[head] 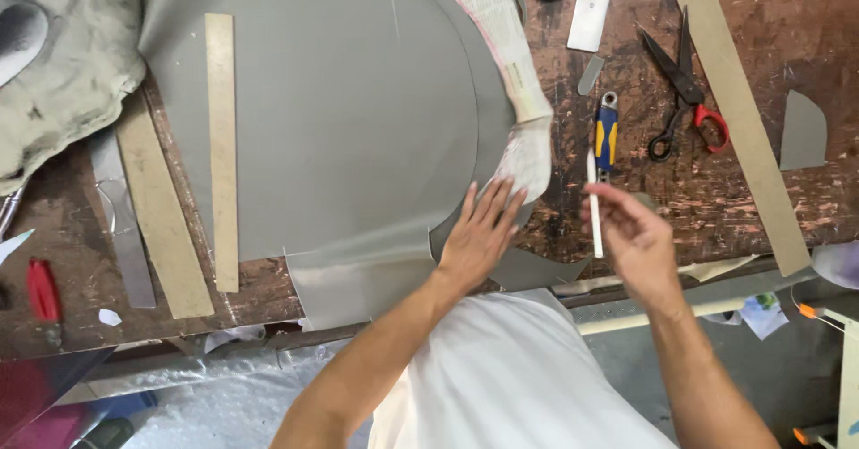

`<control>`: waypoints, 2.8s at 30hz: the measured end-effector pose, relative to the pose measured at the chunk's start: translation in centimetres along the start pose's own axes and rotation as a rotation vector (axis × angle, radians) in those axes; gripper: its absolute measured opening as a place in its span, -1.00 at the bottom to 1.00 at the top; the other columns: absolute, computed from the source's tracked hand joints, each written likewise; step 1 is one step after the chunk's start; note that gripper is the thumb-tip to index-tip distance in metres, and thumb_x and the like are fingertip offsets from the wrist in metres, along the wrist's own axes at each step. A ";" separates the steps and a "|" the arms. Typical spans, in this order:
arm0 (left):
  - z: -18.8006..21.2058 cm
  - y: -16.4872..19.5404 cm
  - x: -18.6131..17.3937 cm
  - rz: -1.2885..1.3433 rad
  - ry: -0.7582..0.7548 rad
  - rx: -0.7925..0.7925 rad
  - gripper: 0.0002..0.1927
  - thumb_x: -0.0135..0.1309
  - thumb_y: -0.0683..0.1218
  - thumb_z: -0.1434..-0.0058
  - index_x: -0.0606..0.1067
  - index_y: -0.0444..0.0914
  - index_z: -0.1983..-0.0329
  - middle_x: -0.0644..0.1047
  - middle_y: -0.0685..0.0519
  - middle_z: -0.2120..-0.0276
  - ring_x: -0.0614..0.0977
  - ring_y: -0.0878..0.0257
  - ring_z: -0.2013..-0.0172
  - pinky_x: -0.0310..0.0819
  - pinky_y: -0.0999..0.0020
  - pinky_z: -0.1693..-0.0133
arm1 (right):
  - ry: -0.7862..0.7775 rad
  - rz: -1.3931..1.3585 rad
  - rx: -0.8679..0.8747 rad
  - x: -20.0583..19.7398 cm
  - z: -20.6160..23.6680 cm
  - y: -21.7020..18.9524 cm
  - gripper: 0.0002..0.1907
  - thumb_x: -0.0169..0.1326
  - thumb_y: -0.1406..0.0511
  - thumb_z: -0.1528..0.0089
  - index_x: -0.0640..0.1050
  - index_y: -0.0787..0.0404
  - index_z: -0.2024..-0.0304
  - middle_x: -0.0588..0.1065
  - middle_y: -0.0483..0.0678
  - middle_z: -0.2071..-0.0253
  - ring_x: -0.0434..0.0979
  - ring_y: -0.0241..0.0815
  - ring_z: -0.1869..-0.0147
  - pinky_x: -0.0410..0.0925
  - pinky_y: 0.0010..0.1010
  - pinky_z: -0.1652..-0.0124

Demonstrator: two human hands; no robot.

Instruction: The person cuts gray upholstery fabric with scissors, following the edge of a paper pattern held on the fabric. They reposition the fabric and pattern as they cut around the curved shape, then hold the pattern piece in place and trace its edge onto the fabric with a white marking tool.

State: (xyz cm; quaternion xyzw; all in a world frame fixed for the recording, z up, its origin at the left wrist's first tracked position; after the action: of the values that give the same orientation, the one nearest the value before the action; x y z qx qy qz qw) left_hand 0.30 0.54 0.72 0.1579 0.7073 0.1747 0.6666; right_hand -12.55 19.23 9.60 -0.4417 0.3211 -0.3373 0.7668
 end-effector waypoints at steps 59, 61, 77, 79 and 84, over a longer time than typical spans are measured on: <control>16.8 -4.0 -8.0 -0.021 -0.390 -0.362 0.14 0.41 0.20 0.08 0.03 0.20 -0.52 -0.10 -0.05 -0.51 -0.05 0.01 -0.48 -0.12 -0.15 -0.38 | -0.190 0.632 -0.445 19.5 10.7 3.9 -0.77 0.13 0.39 -0.23 0.64 0.25 0.05 0.60 0.00 0.16 0.54 -0.09 0.14 0.42 -0.29 0.13; 16.8 -4.1 -8.1 -0.018 -0.391 -0.366 0.14 0.41 0.20 0.07 0.02 0.19 -0.52 -0.10 -0.06 -0.51 -0.05 0.00 -0.48 -0.13 -0.15 -0.39 | -0.228 0.625 -0.438 19.6 11.0 4.1 -0.77 0.14 0.38 -0.24 0.65 0.25 0.06 0.60 0.00 0.20 0.53 -0.09 0.14 0.42 -0.28 0.11; 17.0 -4.0 -8.9 -0.073 -0.431 -0.357 0.16 0.39 0.22 0.07 -0.02 0.18 -0.53 -0.09 -0.07 -0.51 -0.05 -0.01 -0.47 -0.12 -0.17 -0.37 | -0.020 0.612 -0.294 18.7 10.2 3.5 -0.78 0.18 0.32 -0.22 0.68 0.18 0.09 0.58 0.02 0.23 0.54 -0.08 0.12 0.41 -0.31 0.09; 17.1 -4.1 -9.0 -0.079 -0.432 -0.362 0.15 0.39 0.22 0.05 -0.03 0.19 -0.54 -0.09 -0.07 -0.51 -0.05 0.00 -0.48 -0.12 -0.18 -0.37 | -0.007 0.575 -0.328 18.0 9.6 3.5 -0.77 0.17 0.31 -0.24 0.67 0.16 0.06 0.57 0.01 0.22 0.55 -0.09 0.12 0.41 -0.33 0.09; 17.3 -4.2 -9.1 -0.103 -0.435 -0.343 0.17 0.37 0.23 0.04 -0.07 0.16 -0.55 -0.10 -0.10 -0.52 -0.06 -0.02 -0.48 -0.12 -0.17 -0.38 | -0.222 0.666 -0.356 16.9 8.6 3.0 -0.78 0.17 0.33 -0.17 0.70 0.12 0.14 0.60 -0.06 0.25 0.53 -0.06 0.12 0.41 -0.32 0.07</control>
State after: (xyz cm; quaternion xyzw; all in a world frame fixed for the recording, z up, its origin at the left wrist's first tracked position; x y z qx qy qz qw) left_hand 18.18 -6.74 5.96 0.0406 0.5148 0.2197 0.8277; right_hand 4.55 10.81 7.15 -0.4731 0.4156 0.0406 0.7758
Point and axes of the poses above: each hand's wrist, its own z-axis away from the middle knuckle, its own x-axis out of the palm, y = z × x, the point moved 1 cm from there along -z, towards the middle knuckle
